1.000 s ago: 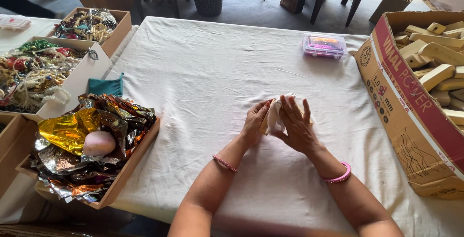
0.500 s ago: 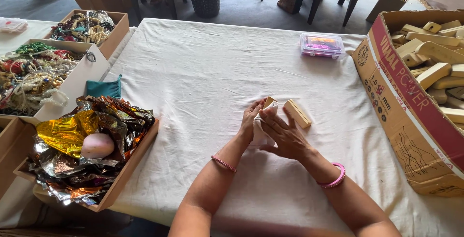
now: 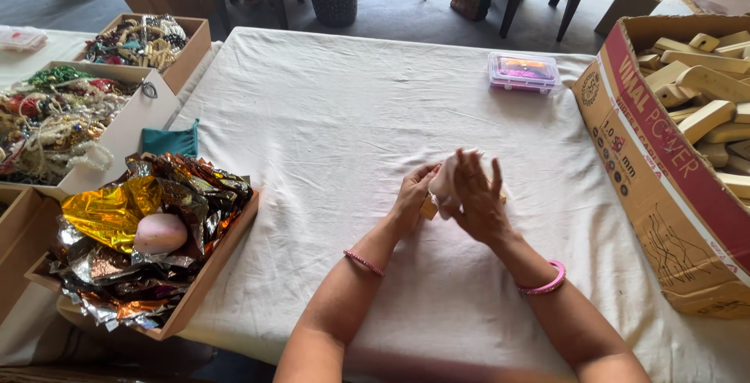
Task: The person wraps a pink object in foil, places it into a plastic container, and then wipes the surfaces of a wooden block with a cloth.
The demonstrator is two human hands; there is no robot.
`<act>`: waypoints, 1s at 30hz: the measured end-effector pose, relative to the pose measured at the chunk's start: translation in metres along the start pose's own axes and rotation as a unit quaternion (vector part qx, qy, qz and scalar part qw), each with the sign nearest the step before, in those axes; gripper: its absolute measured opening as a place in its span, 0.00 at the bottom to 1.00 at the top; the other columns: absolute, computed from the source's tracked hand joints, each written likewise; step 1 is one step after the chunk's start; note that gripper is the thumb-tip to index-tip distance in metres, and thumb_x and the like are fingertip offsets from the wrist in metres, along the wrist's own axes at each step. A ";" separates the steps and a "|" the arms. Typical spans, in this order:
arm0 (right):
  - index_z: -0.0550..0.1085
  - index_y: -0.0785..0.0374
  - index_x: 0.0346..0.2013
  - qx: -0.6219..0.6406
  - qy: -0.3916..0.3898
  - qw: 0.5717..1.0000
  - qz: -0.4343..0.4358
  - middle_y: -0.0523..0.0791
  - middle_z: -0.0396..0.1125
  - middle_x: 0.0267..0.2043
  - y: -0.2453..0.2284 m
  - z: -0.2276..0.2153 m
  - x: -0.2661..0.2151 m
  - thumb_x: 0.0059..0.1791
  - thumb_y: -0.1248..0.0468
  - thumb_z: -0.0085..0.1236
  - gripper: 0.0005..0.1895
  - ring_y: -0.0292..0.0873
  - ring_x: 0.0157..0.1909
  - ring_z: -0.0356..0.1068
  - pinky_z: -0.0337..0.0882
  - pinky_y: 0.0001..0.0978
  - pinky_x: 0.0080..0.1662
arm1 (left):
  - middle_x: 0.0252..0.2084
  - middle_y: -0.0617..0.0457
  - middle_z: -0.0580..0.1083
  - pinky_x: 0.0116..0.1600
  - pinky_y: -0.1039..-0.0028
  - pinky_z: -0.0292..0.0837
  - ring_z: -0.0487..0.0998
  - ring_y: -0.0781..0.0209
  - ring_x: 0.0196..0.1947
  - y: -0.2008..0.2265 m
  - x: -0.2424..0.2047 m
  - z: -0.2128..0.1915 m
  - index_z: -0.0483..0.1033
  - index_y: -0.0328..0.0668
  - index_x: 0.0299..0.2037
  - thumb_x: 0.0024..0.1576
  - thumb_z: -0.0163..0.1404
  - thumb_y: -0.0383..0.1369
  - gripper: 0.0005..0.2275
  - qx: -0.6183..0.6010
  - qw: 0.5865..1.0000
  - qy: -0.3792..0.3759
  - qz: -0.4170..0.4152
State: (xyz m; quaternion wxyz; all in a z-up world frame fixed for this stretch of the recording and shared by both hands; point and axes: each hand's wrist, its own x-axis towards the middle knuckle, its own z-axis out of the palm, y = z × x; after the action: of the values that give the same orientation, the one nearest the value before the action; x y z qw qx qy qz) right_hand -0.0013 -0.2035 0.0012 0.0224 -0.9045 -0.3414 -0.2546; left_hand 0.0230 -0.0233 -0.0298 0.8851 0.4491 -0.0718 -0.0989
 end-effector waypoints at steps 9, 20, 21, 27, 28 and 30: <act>0.52 0.62 0.76 -0.021 0.033 0.995 -0.092 0.46 0.35 0.83 -0.023 -0.013 0.007 0.52 0.35 0.47 0.48 0.42 0.83 0.28 0.19 0.53 0.76 | 0.58 0.49 0.75 0.61 0.76 0.77 0.78 0.63 0.56 -0.041 0.039 -0.047 0.72 0.35 0.61 0.68 0.44 0.33 0.15 -0.002 0.995 -0.025 0.095; 0.62 0.65 0.71 0.059 0.035 0.990 -0.121 0.49 0.49 0.79 -0.025 -0.016 -0.008 0.53 0.43 0.54 0.40 0.46 0.82 0.40 0.35 0.52 0.77 | 0.56 0.42 0.75 0.52 0.67 0.81 0.79 0.55 0.51 -0.021 0.009 -0.034 0.70 0.35 0.63 0.69 0.41 0.43 0.21 0.000 0.997 -0.048 0.066; 0.63 0.66 0.71 0.045 0.054 0.992 -0.108 0.49 0.50 0.79 -0.023 -0.017 -0.006 0.53 0.46 0.56 0.38 0.47 0.82 0.42 0.37 0.51 0.78 | 0.58 0.41 0.76 0.54 0.68 0.81 0.80 0.55 0.52 -0.012 0.003 -0.028 0.70 0.35 0.65 0.68 0.40 0.48 0.25 0.017 0.994 -0.078 0.078; 0.70 0.70 0.63 0.063 0.087 0.985 -0.134 0.53 0.59 0.72 -0.039 -0.026 -0.005 0.50 0.61 0.59 0.29 0.51 0.76 0.52 0.54 0.49 0.72 | 0.57 0.40 0.74 0.49 0.65 0.84 0.79 0.52 0.53 0.032 -0.042 0.015 0.66 0.32 0.66 0.62 0.42 0.57 0.34 0.005 1.000 -0.030 -0.004; 0.70 0.70 0.63 0.061 0.087 0.985 -0.133 0.53 0.59 0.72 -0.041 -0.032 -0.006 0.50 0.61 0.59 0.29 0.51 0.76 0.52 0.54 0.49 0.72 | 0.57 0.40 0.74 0.49 0.65 0.84 0.79 0.52 0.53 0.016 -0.029 0.003 0.66 0.32 0.66 0.62 0.42 0.57 0.34 0.004 0.999 -0.033 -0.004; 0.77 0.66 0.56 0.085 0.105 0.973 -0.189 0.49 0.68 0.65 -0.047 -0.040 -0.002 0.51 0.68 0.56 0.18 0.47 0.69 0.64 0.67 0.44 0.66 | 0.58 0.41 0.72 0.52 0.66 0.79 0.77 0.56 0.53 -0.014 -0.002 -0.026 0.64 0.29 0.70 0.68 0.47 0.51 0.31 -0.023 0.996 -0.007 0.087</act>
State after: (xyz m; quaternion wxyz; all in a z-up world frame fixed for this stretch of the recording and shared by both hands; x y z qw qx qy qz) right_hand -0.0499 -0.1778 0.0285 0.0860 -0.7867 -0.5220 -0.3181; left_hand 0.0253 -0.0102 -0.0565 0.8997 0.4204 -0.1146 -0.0269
